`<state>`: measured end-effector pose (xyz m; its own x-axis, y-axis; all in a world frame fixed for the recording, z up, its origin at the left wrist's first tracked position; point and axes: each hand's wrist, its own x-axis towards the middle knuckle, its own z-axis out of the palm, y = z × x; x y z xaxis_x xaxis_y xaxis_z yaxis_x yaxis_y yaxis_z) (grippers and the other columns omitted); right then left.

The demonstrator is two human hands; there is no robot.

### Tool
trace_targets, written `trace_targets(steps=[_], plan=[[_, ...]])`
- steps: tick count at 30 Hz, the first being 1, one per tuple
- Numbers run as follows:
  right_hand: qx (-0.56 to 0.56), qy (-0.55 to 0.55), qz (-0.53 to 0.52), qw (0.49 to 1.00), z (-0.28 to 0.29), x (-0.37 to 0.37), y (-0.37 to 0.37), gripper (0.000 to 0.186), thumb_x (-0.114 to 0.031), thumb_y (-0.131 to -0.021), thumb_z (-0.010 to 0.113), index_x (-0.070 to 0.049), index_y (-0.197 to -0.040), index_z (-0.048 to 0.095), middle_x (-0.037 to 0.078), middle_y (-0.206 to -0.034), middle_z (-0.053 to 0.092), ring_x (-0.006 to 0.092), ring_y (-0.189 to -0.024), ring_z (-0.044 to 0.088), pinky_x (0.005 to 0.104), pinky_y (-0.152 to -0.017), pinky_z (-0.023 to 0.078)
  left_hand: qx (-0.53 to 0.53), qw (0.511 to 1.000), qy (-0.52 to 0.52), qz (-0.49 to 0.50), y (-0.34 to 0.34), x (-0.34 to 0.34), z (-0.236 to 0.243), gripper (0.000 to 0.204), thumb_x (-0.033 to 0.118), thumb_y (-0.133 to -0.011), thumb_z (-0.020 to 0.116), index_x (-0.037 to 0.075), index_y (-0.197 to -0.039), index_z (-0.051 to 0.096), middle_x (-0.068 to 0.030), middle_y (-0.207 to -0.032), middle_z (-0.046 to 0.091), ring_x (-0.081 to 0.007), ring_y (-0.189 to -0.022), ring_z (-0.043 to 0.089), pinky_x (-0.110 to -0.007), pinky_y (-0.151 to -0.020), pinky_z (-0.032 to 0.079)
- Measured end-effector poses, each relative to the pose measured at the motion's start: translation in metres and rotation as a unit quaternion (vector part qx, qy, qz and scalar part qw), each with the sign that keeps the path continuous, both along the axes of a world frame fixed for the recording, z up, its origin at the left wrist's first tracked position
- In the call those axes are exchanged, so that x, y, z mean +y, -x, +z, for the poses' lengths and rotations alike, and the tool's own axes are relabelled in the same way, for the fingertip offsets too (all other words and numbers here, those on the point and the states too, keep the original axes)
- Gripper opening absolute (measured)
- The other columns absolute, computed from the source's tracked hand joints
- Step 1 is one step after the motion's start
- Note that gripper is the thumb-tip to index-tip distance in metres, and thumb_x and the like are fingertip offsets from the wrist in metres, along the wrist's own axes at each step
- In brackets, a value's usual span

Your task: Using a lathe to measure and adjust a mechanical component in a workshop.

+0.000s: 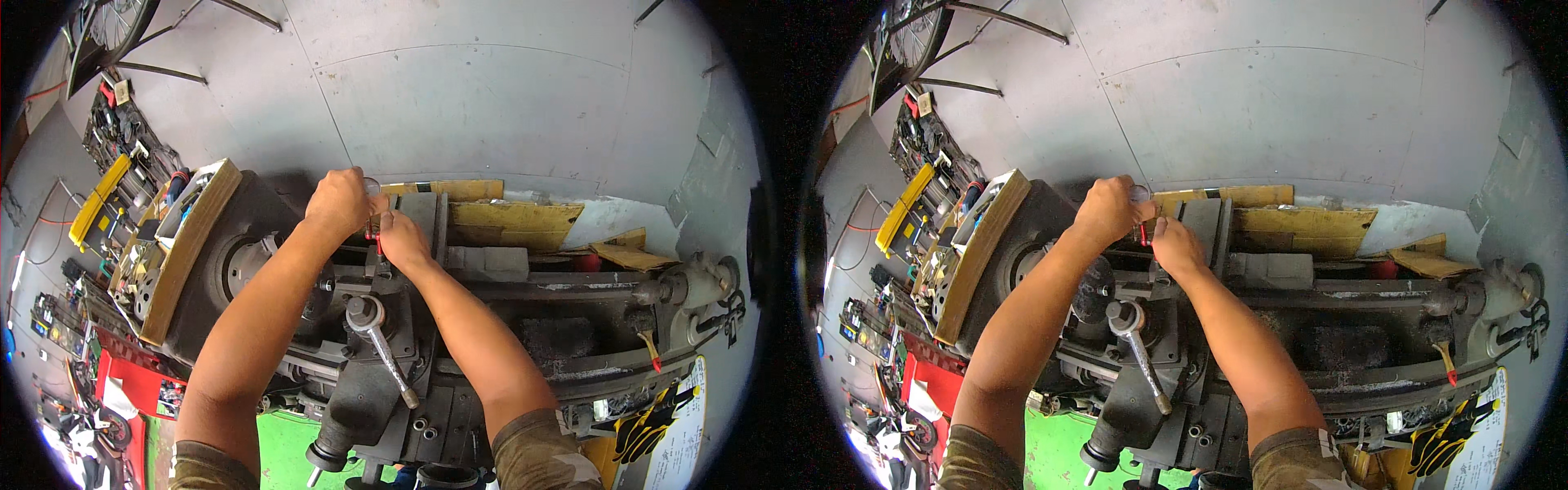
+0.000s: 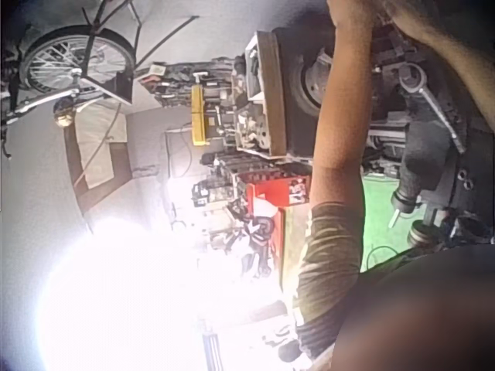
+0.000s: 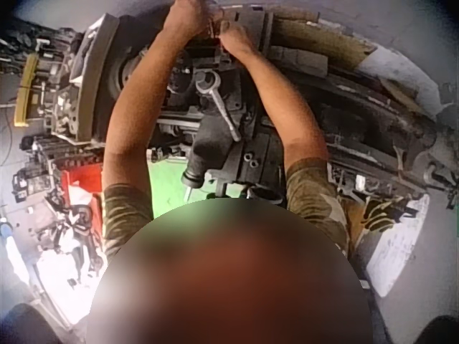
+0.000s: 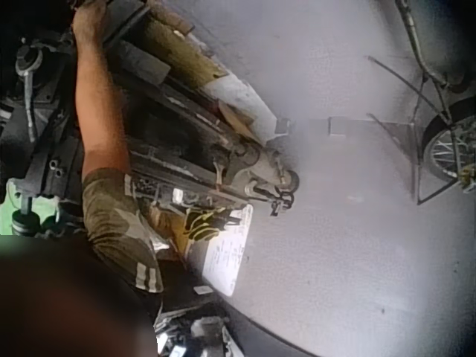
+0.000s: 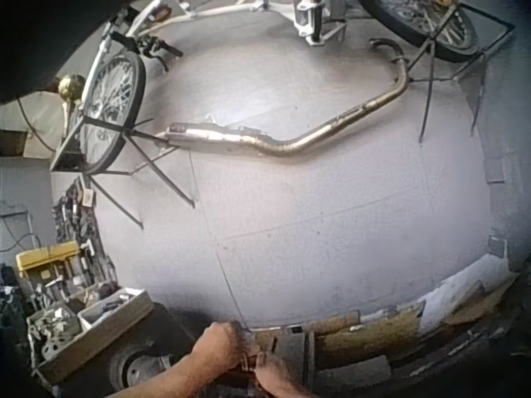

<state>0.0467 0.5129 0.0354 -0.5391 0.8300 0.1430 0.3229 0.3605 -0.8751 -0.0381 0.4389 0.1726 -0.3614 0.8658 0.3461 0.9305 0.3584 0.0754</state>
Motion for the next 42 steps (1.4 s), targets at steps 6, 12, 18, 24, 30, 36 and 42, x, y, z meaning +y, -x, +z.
trace_targets(steps=[6,12,18,24,30,36,42], plan=[[0.054,-0.286,0.054,0.955,-0.017,-0.004,-0.012,0.037,-0.038,-0.104,0.059,-0.002,-0.111,0.063,0.032,-0.1,0.07,0.052,-0.102,0.066,0.0604,-0.096,0.049,-0.011,1.0,-0.011,-0.025,0.006,0.0,-0.003,0.054,0.044,-0.083,0.085,-0.006,-0.093,0.07,-0.0315,-0.086,0.071,-0.0483,-0.09,0.072,-0.049,-0.079,0.06],[0.091,-0.083,-0.02,0.992,-0.018,-0.003,-0.017,0.047,-0.045,-0.105,0.057,0.0,-0.111,0.065,0.033,-0.104,0.069,0.0517,-0.109,0.064,0.0573,-0.098,0.048,-0.044,0.998,-0.019,-0.027,0.014,-0.001,-0.002,0.053,0.042,-0.083,0.083,-0.006,-0.102,0.073,-0.0309,-0.089,0.072,-0.0459,-0.093,0.073,-0.049,-0.083,0.059],[0.093,-0.013,0.041,0.995,-0.022,-0.003,-0.018,0.035,-0.034,-0.103,0.058,-0.003,-0.12,0.059,0.028,-0.11,0.071,0.0494,-0.108,0.066,0.0529,-0.094,0.051,-0.057,0.997,0.002,-0.047,0.032,-0.004,-0.003,0.054,0.04,-0.083,0.081,-0.007,-0.106,0.072,-0.0304,-0.095,0.073,-0.0471,-0.095,0.072,-0.047,-0.085,0.059],[0.151,-0.096,0.05,0.983,-0.024,-0.013,-0.021,0.046,-0.043,-0.102,0.061,-0.006,-0.129,0.056,0.023,-0.101,0.07,0.0459,-0.099,0.069,0.0518,-0.092,0.053,-0.139,0.987,-0.009,-0.076,0.059,-0.026,-0.002,0.047,0.034,-0.082,0.076,-0.008,-0.103,0.071,-0.0267,-0.093,0.073,-0.039,-0.092,0.074,-0.044,-0.081,0.057],[0.061,0.031,0.068,0.995,-0.013,-0.01,-0.007,0.045,-0.037,-0.096,0.071,-0.002,-0.123,0.066,0.027,-0.113,0.071,0.0448,-0.105,0.069,0.0496,-0.094,0.054,-0.422,0.906,0.029,-0.028,0.096,-0.047,-0.008,0.045,0.025,-0.078,0.08,-0.005,-0.11,0.07,-0.0095,-0.096,0.071,-0.0203,-0.087,0.068,-0.035,-0.079,0.059],[0.099,-0.114,0.11,0.982,-0.005,-0.023,-0.016,0.057,-0.006,-0.08,0.078,-0.012,-0.135,0.067,0.02,-0.123,0.064,0.034,-0.1,0.069,0.0429,-0.089,0.056,-0.449,0.889,0.034,-0.078,0.12,-0.044,-0.014,0.042,0.027,-0.084,0.081,-0.004,-0.11,0.07,-0.0087,-0.097,0.07,-0.0189,-0.086,0.069,-0.032,-0.076,0.06],[0.187,0.021,-0.027,0.982,0.027,-0.052,-0.091,0.046,-0.012,-0.093,0.074,-0.005,-0.137,0.064,0.015,-0.125,0.07,0.0167,-0.094,0.069,0.0337,-0.087,0.056,-0.316,0.938,0.09,-0.108,0.132,-0.038,-0.006,0.046,0.041,-0.09,0.079,-0.003,-0.102,0.073,-0.0103,-0.09,0.072,-0.0165,-0.076,0.068,-0.032,-0.067,0.06]])
